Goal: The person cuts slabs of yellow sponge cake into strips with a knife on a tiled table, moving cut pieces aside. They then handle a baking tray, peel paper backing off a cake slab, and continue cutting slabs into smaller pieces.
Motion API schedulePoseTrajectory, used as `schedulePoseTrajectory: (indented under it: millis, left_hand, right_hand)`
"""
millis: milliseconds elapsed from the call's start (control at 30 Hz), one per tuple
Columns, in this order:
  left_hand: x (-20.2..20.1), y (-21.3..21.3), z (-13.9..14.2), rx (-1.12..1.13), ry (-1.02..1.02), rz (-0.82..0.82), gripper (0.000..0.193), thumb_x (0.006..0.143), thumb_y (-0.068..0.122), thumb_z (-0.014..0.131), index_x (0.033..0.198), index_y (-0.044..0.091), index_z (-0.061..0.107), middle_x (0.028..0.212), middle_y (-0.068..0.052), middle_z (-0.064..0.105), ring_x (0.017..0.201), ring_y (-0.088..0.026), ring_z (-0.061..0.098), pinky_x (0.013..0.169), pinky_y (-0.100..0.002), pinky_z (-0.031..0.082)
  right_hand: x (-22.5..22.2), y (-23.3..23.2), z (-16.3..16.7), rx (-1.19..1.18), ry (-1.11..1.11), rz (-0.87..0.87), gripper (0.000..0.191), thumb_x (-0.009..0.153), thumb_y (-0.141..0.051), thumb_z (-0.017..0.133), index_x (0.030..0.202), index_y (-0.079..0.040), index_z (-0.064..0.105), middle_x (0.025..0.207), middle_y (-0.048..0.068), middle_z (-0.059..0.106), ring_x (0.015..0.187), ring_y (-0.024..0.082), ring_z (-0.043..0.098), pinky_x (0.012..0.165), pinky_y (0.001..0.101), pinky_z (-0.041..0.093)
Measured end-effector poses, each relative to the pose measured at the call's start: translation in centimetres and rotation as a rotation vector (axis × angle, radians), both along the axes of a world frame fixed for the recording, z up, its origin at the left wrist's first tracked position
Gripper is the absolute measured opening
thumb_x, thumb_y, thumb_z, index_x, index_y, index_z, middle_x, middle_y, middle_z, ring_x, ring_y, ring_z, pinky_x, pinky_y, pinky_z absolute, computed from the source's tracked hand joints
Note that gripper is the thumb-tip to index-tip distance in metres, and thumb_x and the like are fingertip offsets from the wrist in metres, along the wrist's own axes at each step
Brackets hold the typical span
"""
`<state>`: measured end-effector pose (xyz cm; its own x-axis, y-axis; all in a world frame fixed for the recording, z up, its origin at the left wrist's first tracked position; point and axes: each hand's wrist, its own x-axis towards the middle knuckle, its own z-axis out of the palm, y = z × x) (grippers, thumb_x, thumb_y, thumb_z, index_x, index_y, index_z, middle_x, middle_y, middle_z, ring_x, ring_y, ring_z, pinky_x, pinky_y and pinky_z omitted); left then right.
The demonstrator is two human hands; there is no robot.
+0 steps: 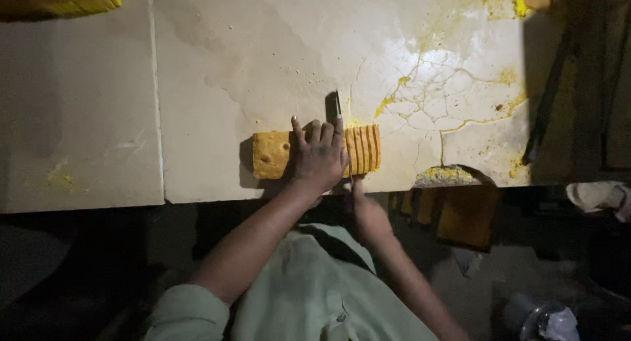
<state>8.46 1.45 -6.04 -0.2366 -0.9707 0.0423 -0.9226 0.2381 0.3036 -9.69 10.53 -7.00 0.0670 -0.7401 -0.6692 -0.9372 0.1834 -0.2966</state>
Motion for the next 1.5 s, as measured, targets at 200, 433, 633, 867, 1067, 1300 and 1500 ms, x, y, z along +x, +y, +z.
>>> schedulePoseTrajectory:
  millis: [200,433,633,867,1067,1300,1500]
  left_hand:
    - [0.6,-0.6,-0.8,-0.172,-0.19,0.029,0.06,0.088,0.035,0.053,0.14,0.006,0.043,0.142,-0.02,0.051,0.139,-0.045,0.041,0.113,-0.078,0.011]
    - [1.0,0.0,0.6,0.026,-0.036,-0.002,0.069,0.099,0.037,0.05,0.155,0.0,0.035,0.132,-0.023,0.052,0.133,-0.048,0.041,0.111,-0.083,0.008]
    - [0.9,0.0,0.0,0.014,-0.006,0.028,0.069,0.096,0.036,0.049,0.153,-0.001,0.035,0.132,-0.023,0.052,0.132,-0.047,0.044,0.112,-0.081,0.01]
    - [1.5,0.0,-1.9,-0.196,-0.077,0.057,0.065,0.102,0.033,0.05,0.156,0.0,0.036,0.144,-0.025,0.05,0.145,-0.046,0.04,0.121,-0.076,0.009]
    - [1.9,0.1,-0.3,0.045,-0.023,0.026,0.071,0.095,0.035,0.049,0.154,0.0,0.034,0.133,-0.024,0.051,0.134,-0.049,0.041,0.109,-0.082,0.005]
    - [1.9,0.1,-0.3,0.035,0.018,0.05,0.071,0.097,0.036,0.049,0.155,-0.002,0.033,0.134,-0.024,0.052,0.135,-0.045,0.043,0.115,-0.08,0.005]
    - [2.4,0.2,-2.8,-0.121,-0.112,0.032,0.056,0.103,0.034,0.051,0.148,0.003,0.04,0.15,-0.021,0.051,0.148,-0.042,0.041,0.127,-0.073,0.008]
  right_hand:
    - [3.6,-7.5,5.1,-0.195,-0.133,0.097,0.067,0.084,-0.029,0.078,0.129,0.002,0.039,0.099,0.032,0.069,0.097,0.051,0.065,0.079,0.0562,0.054]
    - [-1.4,4.5,9.7,0.202,0.032,0.117,0.073,0.09,-0.012,0.056,0.156,-0.004,0.025,0.106,0.029,0.069,0.099,0.045,0.067,0.086,0.0492,0.054]
    - [-1.3,4.1,1.1,-0.198,-0.13,0.189,0.083,0.084,-0.004,0.06,0.157,-0.003,0.02,0.107,0.033,0.066,0.099,0.05,0.064,0.083,0.0537,0.054]
    - [3.2,-6.9,3.5,0.014,-0.109,0.013,0.064,0.086,-0.019,0.065,0.139,-0.001,0.034,0.102,0.03,0.069,0.094,0.047,0.071,0.078,0.0532,0.056]
    - [3.4,0.2,12.2,0.133,-0.228,-0.276,0.063,0.094,-0.036,0.06,0.141,0.003,0.041,0.104,0.029,0.073,0.097,0.047,0.068,0.081,0.0492,0.054]
    - [0.4,3.2,2.2,-0.152,-0.079,0.187,0.078,0.084,-0.01,0.067,0.149,-0.001,0.025,0.099,0.03,0.069,0.094,0.049,0.066,0.08,0.0543,0.053]
    - [3.4,-5.4,1.0,-0.182,-0.164,0.173,0.062,0.083,-0.022,0.065,0.132,0.002,0.034,0.099,0.029,0.072,0.098,0.049,0.068,0.079,0.0548,0.054]
